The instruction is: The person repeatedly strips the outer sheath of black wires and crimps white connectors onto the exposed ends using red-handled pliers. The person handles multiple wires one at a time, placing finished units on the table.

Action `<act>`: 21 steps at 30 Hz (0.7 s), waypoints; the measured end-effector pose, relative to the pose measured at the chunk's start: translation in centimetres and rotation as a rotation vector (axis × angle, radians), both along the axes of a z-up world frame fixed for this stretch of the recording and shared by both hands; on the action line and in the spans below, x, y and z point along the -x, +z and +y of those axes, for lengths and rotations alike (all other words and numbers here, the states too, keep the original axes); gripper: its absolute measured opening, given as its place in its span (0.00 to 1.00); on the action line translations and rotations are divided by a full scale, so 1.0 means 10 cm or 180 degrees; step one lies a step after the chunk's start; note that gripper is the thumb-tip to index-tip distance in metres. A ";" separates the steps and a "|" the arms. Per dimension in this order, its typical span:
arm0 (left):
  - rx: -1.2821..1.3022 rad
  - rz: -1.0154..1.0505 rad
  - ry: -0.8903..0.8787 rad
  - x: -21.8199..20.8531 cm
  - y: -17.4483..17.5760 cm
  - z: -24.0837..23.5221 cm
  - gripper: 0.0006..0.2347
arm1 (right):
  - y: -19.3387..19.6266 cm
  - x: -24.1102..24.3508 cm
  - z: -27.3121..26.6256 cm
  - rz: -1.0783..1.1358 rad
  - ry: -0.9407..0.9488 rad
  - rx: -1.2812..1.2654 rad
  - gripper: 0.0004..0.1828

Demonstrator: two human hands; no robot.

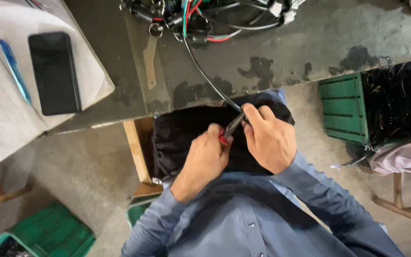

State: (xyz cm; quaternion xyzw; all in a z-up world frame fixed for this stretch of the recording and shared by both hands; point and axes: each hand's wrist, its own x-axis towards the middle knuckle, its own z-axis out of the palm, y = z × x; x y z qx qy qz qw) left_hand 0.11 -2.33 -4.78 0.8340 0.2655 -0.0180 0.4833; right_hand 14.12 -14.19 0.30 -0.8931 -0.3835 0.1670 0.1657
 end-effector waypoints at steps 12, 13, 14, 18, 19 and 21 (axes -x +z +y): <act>0.0367 -0.0192 0.0105 -0.31 0.17 0.06 0.11 | 0.11 -0.18 0.03 0.0562 0.0470 -0.1079 0.18; 0.0540 -0.0225 0.0048 -0.32 0.24 0.08 0.11 | 0.21 -0.24 0.01 0.0970 0.0570 -0.1021 0.16; -0.0018 -0.1016 -0.0160 -0.35 0.30 0.13 0.13 | 0.34 -0.30 -0.07 0.1377 0.0671 -0.0964 0.15; -0.0980 -0.2666 -0.0835 -0.41 0.43 0.34 0.17 | 0.61 -0.31 -0.27 0.2201 0.1246 -0.0993 0.13; -0.0939 -0.2726 -0.0924 -0.45 0.41 0.39 0.16 | 0.62 -0.31 -0.28 0.2319 0.1165 -0.0990 0.14; -0.0839 -0.2588 -0.0975 -0.43 0.35 0.42 0.15 | 0.60 -0.33 -0.29 0.2548 0.1017 -0.0993 0.18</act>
